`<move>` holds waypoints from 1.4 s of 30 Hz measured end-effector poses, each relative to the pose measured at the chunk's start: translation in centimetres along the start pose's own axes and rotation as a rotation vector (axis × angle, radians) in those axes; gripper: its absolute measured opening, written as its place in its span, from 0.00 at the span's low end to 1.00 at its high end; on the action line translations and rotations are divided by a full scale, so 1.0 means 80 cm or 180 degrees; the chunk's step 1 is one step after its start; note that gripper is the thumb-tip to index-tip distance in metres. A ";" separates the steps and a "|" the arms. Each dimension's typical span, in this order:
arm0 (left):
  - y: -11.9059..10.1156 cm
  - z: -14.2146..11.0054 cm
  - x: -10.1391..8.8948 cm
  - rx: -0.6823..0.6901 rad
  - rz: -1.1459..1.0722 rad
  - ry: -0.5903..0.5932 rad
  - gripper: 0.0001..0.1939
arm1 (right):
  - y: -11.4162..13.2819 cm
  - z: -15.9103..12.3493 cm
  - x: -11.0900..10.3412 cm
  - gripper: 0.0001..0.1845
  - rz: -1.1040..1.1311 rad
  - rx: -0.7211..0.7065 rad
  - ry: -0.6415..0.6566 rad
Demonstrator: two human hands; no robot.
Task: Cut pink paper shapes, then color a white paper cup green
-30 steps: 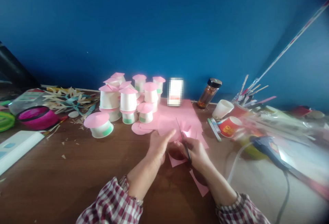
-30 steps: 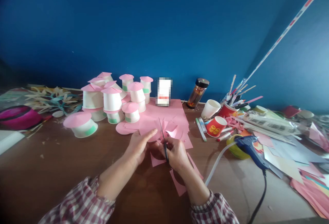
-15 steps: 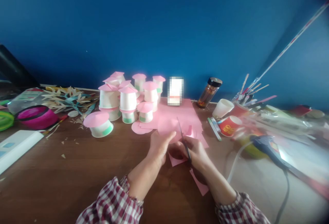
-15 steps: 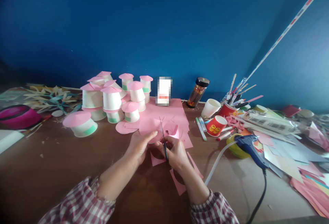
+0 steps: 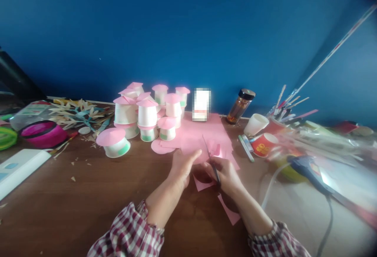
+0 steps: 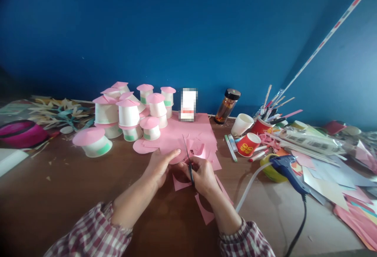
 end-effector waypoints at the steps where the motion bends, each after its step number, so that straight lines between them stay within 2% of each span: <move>1: 0.001 0.001 -0.001 0.0002 0.0015 -0.0004 0.19 | 0.000 0.000 0.000 0.17 -0.0001 0.0012 -0.0008; 15: -0.012 -0.007 0.005 0.0149 0.0409 -0.0250 0.15 | -0.004 0.001 0.002 0.16 0.0046 0.0013 0.0062; 23: -0.015 -0.008 0.006 0.0093 0.0274 -0.0217 0.16 | -0.001 0.001 0.000 0.18 0.0029 -0.0053 0.0076; 29: -0.017 -0.009 0.006 0.0058 0.0365 -0.0381 0.16 | 0.000 0.001 -0.001 0.16 0.0022 -0.0060 0.0062; 38: -0.022 -0.009 0.005 0.0003 0.0430 -0.0341 0.17 | 0.003 0.000 -0.003 0.19 0.0021 -0.0010 0.0127; 42: -0.020 -0.007 0.003 0.0024 0.0360 -0.0186 0.17 | 0.001 0.000 -0.002 0.19 -0.0004 -0.0014 0.0079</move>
Point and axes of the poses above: each hand's wrist, its own z-axis towards the middle knuckle, its own x-axis out of the palm, y = z × x, the point moved 1 cm from there along z, towards the middle knuckle, and after that the axes turned 2 degrees about -x, right-handed, at the moved point
